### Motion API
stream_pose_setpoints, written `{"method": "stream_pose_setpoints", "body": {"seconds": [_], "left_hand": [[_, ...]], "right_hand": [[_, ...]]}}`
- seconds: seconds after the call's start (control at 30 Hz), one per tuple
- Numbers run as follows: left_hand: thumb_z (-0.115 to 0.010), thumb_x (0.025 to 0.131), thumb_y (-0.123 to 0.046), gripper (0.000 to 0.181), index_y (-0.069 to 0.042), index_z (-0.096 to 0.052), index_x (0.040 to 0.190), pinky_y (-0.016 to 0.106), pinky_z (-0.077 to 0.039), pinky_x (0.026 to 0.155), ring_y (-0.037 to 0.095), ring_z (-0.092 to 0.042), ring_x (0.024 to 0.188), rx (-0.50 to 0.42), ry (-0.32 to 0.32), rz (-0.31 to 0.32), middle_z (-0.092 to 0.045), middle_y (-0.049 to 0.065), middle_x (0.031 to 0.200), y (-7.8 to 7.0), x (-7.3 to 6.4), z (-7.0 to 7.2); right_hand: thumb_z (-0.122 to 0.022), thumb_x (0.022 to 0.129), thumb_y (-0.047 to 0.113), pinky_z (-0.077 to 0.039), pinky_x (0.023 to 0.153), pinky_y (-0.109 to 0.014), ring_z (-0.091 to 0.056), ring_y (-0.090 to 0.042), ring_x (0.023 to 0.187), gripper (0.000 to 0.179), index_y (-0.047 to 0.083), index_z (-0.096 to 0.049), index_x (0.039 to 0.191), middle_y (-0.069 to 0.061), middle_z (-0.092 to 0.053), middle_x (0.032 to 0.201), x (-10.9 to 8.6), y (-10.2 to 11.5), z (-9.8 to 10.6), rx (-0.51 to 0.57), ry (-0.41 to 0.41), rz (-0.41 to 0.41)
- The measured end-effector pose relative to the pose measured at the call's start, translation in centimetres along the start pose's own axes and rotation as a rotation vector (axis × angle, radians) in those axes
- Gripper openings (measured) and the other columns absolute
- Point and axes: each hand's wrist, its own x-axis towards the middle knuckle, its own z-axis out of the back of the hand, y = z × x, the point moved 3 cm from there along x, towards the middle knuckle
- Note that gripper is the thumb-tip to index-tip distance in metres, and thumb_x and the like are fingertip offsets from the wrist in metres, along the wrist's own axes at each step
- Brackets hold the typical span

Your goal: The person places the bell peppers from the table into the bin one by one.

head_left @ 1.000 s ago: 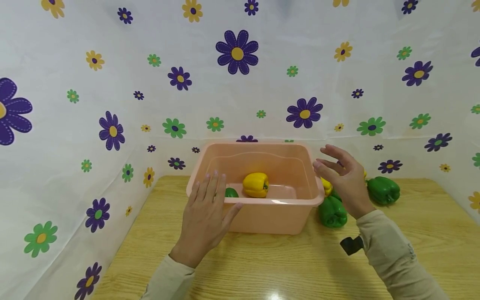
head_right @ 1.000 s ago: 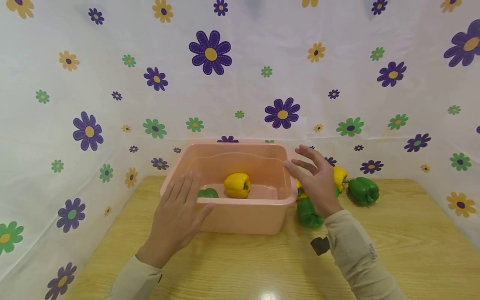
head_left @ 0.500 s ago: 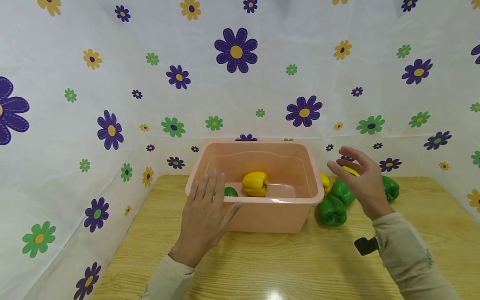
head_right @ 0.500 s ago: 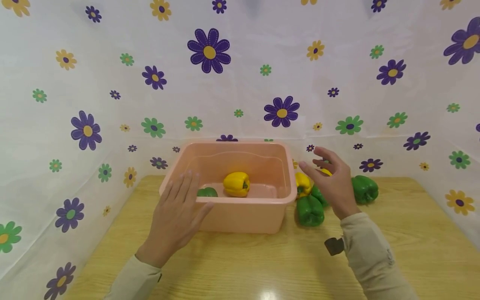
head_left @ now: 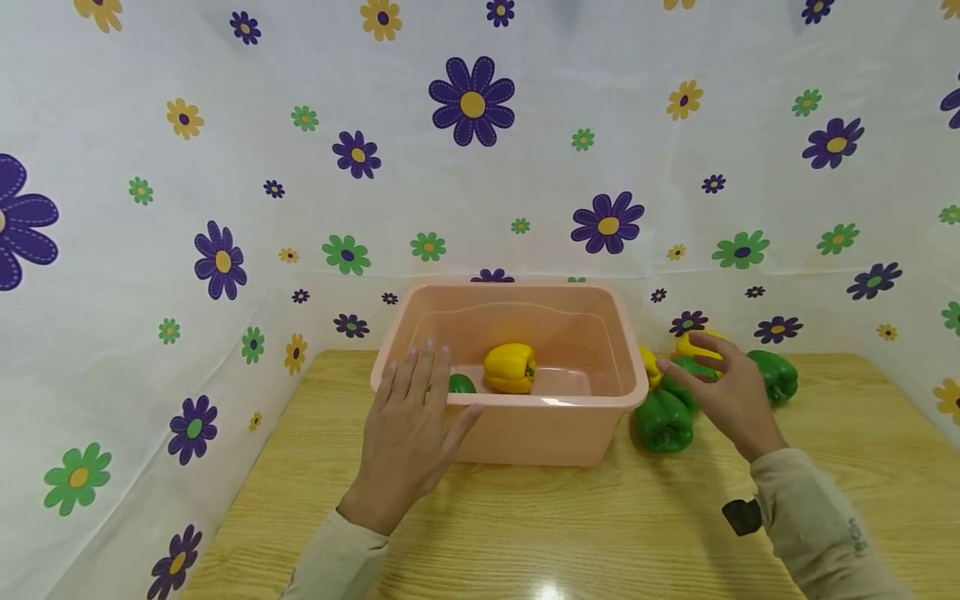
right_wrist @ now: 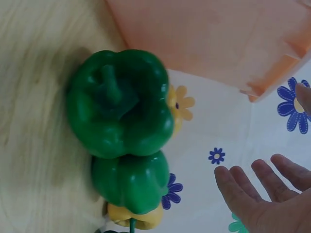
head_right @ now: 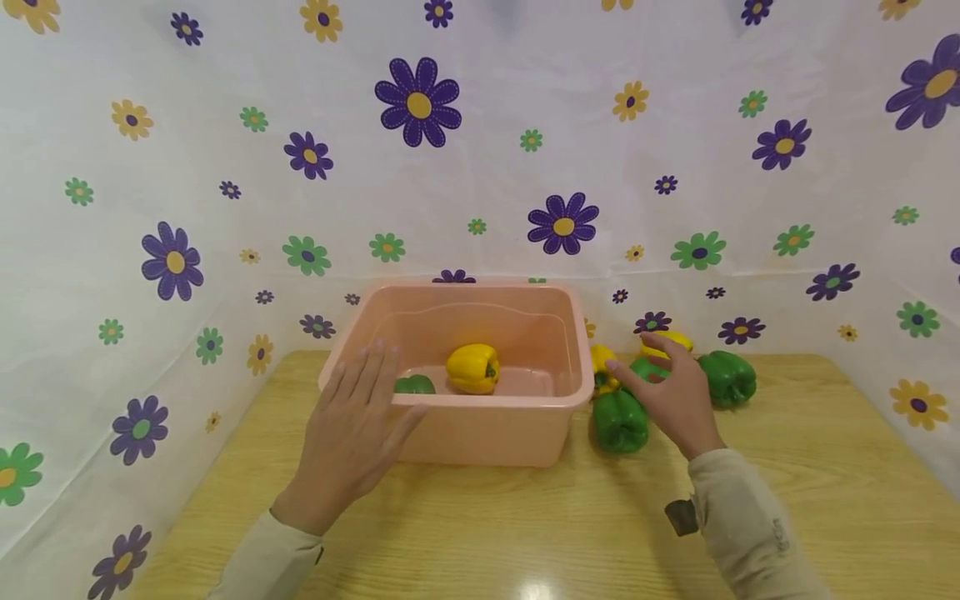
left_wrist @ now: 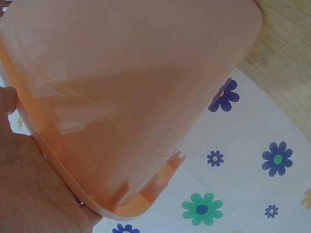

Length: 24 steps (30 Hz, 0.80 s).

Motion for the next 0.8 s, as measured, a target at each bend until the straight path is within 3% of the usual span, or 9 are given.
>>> {"method": "stream_pose_setpoints", "body": {"seconds": [0.43, 0.8], "left_hand": [[-0.041, 0.103, -0.059, 0.081, 0.001, -0.033, 0.157, 0.053, -0.021, 0.122, 0.037, -0.031, 0.149, 0.01, 0.015, 0.009, -0.029, 0.02, 0.162, -0.1, 0.0, 0.1], [-0.044, 0.102, -0.057, 0.08, 0.001, -0.034, 0.156, 0.053, -0.022, 0.122, 0.038, -0.033, 0.148, -0.004, 0.013, 0.009, -0.03, 0.02, 0.162, -0.1, 0.0, 0.2]], "right_hand": [[-0.075, 0.089, 0.052, -0.054, 0.089, -0.061, -0.055, -0.051, 0.12, 0.088, -0.007, -0.043, 0.147, -0.034, -0.048, 0.143, -1.2, -2.1, -1.6, -0.181, 0.049, -0.018], [-0.079, 0.088, 0.044, -0.052, 0.094, -0.06, -0.057, -0.052, 0.118, 0.086, -0.013, -0.045, 0.143, -0.037, -0.05, 0.14, -1.8, -3.4, -3.0, -0.186, 0.084, -0.026]]}}
